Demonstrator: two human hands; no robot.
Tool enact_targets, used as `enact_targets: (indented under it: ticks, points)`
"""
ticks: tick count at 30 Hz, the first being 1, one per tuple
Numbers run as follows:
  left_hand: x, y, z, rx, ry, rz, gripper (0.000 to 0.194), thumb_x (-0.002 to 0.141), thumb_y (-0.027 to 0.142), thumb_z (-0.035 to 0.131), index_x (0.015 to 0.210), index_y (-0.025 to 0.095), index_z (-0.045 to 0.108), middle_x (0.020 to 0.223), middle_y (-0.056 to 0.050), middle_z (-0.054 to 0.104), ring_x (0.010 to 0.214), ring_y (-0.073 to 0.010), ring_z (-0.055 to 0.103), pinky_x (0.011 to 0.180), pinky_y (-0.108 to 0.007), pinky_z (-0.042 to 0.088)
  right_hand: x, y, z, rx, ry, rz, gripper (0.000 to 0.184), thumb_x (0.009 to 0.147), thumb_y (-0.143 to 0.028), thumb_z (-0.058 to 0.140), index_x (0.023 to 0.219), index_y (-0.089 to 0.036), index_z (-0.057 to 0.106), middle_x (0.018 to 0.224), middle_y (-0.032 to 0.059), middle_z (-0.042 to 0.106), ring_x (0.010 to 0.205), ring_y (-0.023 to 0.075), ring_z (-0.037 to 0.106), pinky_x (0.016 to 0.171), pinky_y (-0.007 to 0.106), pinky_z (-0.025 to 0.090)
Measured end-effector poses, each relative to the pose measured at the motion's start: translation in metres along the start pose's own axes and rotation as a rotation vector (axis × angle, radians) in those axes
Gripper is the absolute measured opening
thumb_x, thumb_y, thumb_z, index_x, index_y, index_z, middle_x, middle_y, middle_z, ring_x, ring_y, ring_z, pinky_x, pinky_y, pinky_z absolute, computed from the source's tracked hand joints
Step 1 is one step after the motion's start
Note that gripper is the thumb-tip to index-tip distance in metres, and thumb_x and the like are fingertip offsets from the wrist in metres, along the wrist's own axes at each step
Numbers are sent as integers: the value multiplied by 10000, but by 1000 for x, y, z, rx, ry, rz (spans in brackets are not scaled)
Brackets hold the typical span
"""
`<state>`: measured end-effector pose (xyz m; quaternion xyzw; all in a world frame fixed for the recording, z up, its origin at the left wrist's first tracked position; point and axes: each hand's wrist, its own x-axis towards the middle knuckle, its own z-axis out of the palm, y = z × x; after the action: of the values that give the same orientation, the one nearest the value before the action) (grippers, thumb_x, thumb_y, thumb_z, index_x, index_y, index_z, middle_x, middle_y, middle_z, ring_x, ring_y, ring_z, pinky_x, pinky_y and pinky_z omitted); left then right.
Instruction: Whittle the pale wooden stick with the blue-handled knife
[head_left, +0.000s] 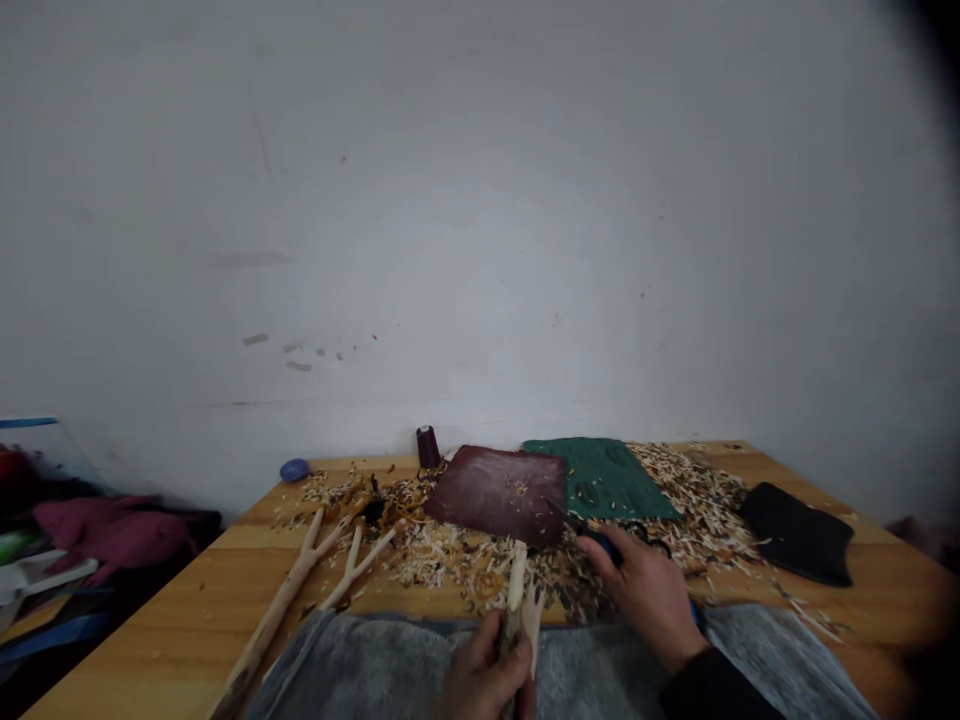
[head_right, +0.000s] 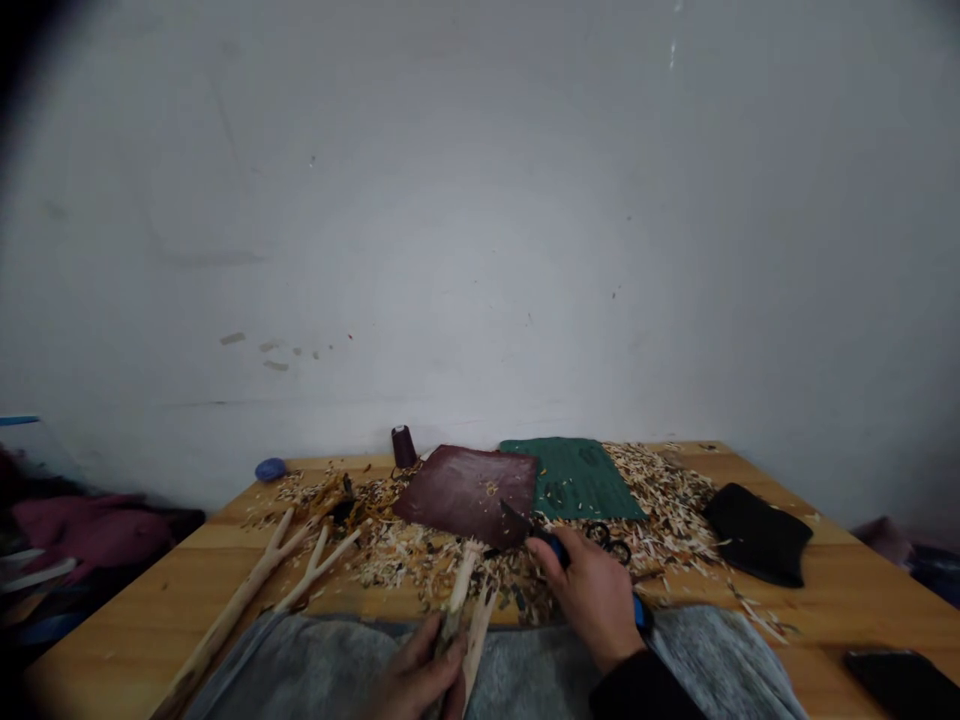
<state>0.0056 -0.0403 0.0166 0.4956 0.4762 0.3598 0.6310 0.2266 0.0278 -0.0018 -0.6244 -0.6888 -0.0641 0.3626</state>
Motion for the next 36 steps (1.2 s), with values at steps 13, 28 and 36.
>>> enact_targets:
  ticks: [13, 28, 36]
  points:
    - [4, -7, -2, 38, -18, 8, 587, 689, 724, 575, 944, 198, 520, 497, 72, 509, 436, -83, 421, 463, -222, 265, -19, -54, -11, 242, -152, -365, 513, 921, -647, 354, 806, -233, 633, 751, 36, 657, 715, 194, 644, 620, 275, 421]
    - [7, -10, 0, -135, -14, 21, 584, 624, 694, 673, 872, 190, 515, 522, 73, 528, 415, -63, 442, 449, -210, 331, -12, -29, -4, 165, -206, -220, 504, 938, -634, 324, 901, -239, 635, 798, 37, 689, 747, 212, 663, 635, 291, 420]
    - [1, -3, 1, -187, 58, -42, 551, 628, 652, 674, 878, 194, 499, 506, 84, 541, 379, -51, 431, 409, -199, 311, -22, -54, -8, 188, -271, -326, 515, 907, -668, 353, 827, -231, 614, 788, 35, 667, 741, 215, 649, 633, 294, 410]
